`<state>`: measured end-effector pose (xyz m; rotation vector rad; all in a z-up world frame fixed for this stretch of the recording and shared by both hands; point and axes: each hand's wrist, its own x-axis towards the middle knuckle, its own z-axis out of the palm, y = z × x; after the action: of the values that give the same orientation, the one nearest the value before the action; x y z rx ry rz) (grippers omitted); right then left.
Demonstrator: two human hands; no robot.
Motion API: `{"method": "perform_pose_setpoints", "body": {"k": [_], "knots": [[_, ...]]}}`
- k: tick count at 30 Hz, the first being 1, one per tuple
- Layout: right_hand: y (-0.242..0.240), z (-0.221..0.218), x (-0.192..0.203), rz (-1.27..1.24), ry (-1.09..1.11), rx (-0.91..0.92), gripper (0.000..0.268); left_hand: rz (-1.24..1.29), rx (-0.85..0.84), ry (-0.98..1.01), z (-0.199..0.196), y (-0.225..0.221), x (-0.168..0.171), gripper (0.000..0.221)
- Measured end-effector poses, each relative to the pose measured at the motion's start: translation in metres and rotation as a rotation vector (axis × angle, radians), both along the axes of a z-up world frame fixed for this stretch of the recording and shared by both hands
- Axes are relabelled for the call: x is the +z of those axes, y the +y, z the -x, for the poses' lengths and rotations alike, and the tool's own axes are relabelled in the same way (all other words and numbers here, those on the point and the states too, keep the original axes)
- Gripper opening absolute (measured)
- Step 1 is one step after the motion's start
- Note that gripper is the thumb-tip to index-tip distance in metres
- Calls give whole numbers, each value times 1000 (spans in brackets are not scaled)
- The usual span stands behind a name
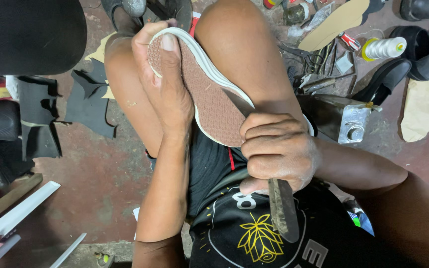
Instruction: The person attaches a new sole to a white shoe by hand and trims the excess material using a large knife and shears.
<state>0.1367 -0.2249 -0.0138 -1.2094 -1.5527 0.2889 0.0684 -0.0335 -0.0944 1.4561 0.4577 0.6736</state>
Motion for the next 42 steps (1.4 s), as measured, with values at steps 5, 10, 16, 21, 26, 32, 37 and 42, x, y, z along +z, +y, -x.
{"method": "perform_pose_setpoints", "body": {"k": [5, 10, 16, 21, 26, 32, 37, 42], "knots": [[7, 0, 1, 0, 18, 25, 47, -13, 11, 1, 0, -1, 1, 33], [10, -4, -1, 17, 32, 52, 47, 11, 18, -10, 0, -3, 1, 32], [0, 7, -10, -33, 33, 7, 41, 0, 39, -36, 2, -7, -3, 32], [-8, 9, -13, 19, -40, 64, 47, 14, 28, -40, 5, -6, -5, 33], [-15, 9, -10, 77, -38, 84, 46, 17, 18, -47, 5, -6, -4, 34], [-15, 8, -14, -2, -16, 76, 48, 2, 13, -51, 7, -7, -1, 35], [-6, 5, -17, -126, -9, 38, 50, 12, 16, -50, 2, -7, 0, 35], [3, -5, -13, -120, -23, 56, 50, -18, 13, -10, 4, -5, 2, 35]]}}
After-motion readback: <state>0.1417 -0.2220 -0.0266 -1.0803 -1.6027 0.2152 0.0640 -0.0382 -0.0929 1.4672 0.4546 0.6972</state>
